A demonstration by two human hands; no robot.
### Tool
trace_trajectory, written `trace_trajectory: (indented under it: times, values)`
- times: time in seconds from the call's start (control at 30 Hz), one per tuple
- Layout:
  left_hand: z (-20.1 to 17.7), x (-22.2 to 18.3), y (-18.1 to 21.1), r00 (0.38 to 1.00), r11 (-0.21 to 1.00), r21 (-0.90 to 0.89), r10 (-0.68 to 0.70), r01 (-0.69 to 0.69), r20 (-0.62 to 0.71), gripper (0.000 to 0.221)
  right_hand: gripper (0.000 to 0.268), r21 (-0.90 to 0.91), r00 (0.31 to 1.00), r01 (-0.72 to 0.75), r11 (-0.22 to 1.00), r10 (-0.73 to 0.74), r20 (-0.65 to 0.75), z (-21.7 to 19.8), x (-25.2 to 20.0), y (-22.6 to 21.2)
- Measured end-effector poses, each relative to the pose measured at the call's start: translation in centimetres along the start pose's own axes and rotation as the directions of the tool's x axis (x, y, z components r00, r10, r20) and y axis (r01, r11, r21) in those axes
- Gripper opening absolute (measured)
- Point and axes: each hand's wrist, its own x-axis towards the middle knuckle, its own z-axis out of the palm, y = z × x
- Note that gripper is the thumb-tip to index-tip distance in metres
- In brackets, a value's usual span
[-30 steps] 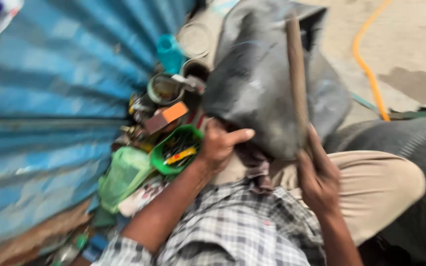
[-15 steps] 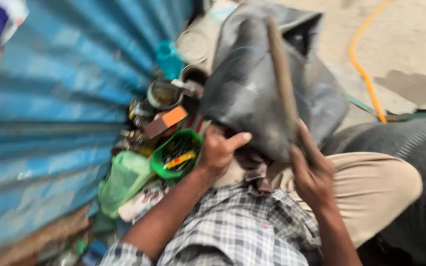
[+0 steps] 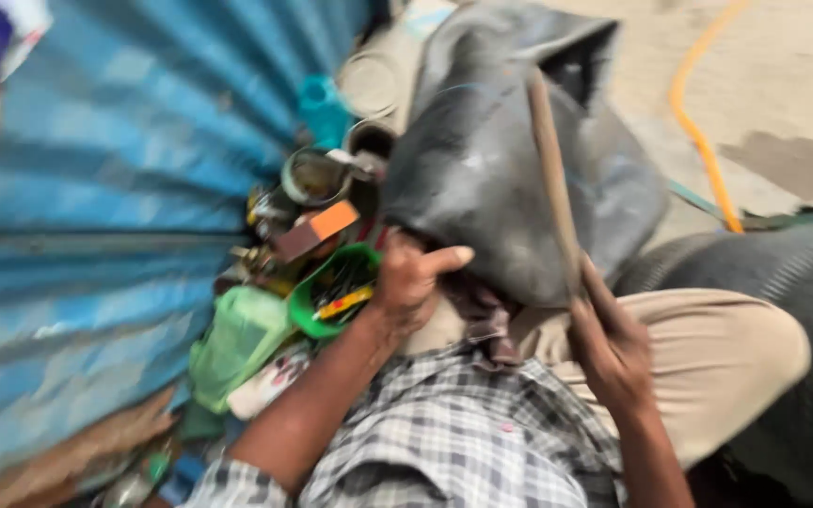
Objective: The person repairs a bicycle inner tube resting across their lap. They rasp the puncture area with a wooden-handled rasp, squeeze rubber cement from a yellow tube onto the spot, press a patch onto the glued area, then rub and press the patch firmly with a wooden stick.
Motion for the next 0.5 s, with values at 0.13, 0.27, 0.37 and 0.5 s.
trace_trajectory:
  times: [0.13, 0.27, 0.37, 0.5]
  values:
    - [-1.8, 0.4, -1.9, 0.99, 0.993, -0.004, -0.114, 0.115, 0.084, 0.054, 0.052, -0.038, 0.989, 0.028, 0.999, -0.022, 0.145, -1.3, -3.4, 4.4]
    - [-1.6, 0.3, -1.7, 0.982, 0.994, 0.058, -0.101, 0.093, 0.161, 0.047, 0.046, -0.138, 0.888, 0.42, 0.897, -0.376, 0.263, 1.7, 5.0, -2.7]
    - [0.0, -0.4, 0.2, 0.979, 0.989, 0.062, -0.142, 0.134, 0.147, 0.051, 0.051, -0.153, 0.966, 0.205, 0.967, -0.174, 0.191, 2.9, 7.0, -4.8]
    - [-0.8, -0.1, -0.5, 0.999, 0.999, 0.032, -0.013, 0.012, 0.031, 0.06, 0.049, 0.039, 0.98, 0.187, 0.982, -0.19, 0.06, 0.1, 2.6, 3.0]
